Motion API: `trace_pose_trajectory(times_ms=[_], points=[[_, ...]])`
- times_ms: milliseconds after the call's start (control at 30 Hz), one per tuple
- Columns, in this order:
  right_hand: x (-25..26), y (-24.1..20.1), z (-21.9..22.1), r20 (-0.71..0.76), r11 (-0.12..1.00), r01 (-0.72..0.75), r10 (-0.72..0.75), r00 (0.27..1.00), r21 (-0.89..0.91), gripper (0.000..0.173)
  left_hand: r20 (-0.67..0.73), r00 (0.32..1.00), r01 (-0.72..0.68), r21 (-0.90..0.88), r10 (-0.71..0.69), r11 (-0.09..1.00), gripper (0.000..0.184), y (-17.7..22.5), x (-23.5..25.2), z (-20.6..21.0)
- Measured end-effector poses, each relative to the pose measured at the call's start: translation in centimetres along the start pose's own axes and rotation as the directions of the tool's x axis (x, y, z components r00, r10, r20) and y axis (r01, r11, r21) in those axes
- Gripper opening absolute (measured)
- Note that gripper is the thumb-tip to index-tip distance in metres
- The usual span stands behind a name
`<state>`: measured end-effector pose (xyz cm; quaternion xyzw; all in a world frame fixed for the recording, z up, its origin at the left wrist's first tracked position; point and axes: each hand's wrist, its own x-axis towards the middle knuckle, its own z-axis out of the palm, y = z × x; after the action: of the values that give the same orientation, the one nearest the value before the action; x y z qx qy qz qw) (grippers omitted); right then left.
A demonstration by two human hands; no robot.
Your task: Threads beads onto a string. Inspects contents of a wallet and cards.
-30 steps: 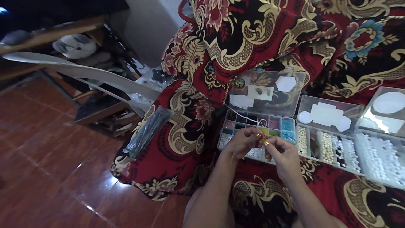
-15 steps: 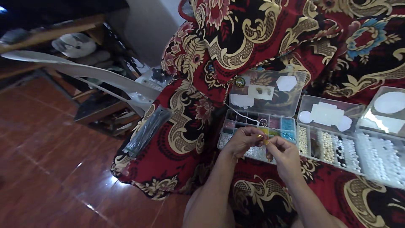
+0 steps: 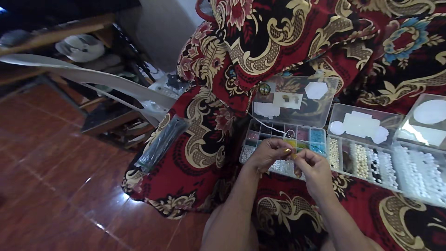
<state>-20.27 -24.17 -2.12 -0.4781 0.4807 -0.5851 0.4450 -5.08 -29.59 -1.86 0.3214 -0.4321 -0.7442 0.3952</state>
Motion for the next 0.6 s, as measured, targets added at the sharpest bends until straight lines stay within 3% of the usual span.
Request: trace_pose_trajectory(times_ms=[433, 600], points=[[0.6, -0.8, -1.1, 0.147, 0.994, -0.100, 0.107, 0.983, -0.054, 0.012, -0.027, 0.999, -0.032, 0.136, 0.036, 0.990, 0.019, 0.3, 0.0, -0.7], [0.6, -0.8, -1.2, 0.162, 0.993, -0.053, 0.070, 0.984, -0.107, 0.014, -0.027, 0.999, -0.036, 0.131, 0.040, 0.991, 0.019, 0.3, 0.2, -0.9]])
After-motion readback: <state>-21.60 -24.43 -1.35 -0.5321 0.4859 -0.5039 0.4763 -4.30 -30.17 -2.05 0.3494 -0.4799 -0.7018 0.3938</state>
